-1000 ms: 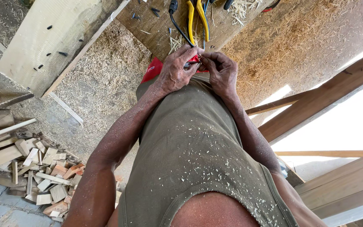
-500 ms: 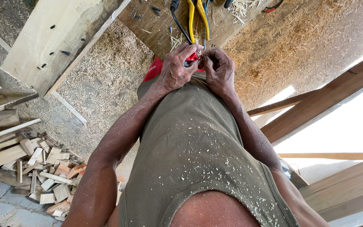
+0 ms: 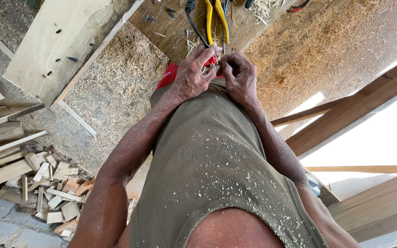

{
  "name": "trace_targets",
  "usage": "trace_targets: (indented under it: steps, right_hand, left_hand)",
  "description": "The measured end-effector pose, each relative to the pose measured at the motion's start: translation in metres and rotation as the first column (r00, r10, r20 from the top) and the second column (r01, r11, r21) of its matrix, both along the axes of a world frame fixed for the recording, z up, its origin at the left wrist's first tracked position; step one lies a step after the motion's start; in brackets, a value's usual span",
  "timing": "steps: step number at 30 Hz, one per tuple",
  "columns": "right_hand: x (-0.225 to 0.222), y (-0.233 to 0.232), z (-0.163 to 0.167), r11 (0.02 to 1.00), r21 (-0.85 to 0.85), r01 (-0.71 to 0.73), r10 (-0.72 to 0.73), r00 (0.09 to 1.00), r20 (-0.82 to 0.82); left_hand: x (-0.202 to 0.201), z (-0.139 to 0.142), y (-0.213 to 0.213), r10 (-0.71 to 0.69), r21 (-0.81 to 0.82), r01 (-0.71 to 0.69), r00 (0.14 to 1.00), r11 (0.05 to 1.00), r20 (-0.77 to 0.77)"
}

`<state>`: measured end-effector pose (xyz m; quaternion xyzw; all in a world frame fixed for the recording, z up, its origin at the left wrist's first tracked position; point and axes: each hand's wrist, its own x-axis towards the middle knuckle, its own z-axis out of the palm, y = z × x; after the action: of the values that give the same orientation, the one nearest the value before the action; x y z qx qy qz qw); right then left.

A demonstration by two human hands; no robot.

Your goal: The person retrieves a roll of red electrical tape from a bag, then uses pliers to strip the insulation from a black power cord. They wrap the exposed wire ends with the tape to insulate them.

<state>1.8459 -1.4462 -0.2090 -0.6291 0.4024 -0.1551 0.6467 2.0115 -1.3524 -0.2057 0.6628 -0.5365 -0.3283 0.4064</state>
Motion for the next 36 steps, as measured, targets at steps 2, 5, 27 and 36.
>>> trace_targets:
  steps: [2,5,27,36]
  right_hand:
    - [0.000,0.000,0.002,1.000,-0.010,-0.010,0.010,1.000,-0.006]
    - [0.000,0.001,0.004,1.000,-0.003,-0.005,0.005,1.000,0.016]
    - [0.003,0.004,0.005,0.996,-0.091,0.019,-0.018,1.000,0.015]
    - [0.006,0.000,0.017,0.966,-0.260,-0.010,0.029,0.997,0.069]
  left_hand:
    - [0.000,-0.002,0.000,-0.022,0.013,0.022,0.999,1.000,0.033]
    - [0.001,-0.004,-0.003,-0.069,0.063,0.064,0.994,0.996,0.084]
    - [0.022,0.010,-0.020,-0.263,0.038,0.269,0.885,0.962,0.383]
    - [0.023,0.006,-0.023,-0.265,0.055,0.261,0.907,0.964,0.327]
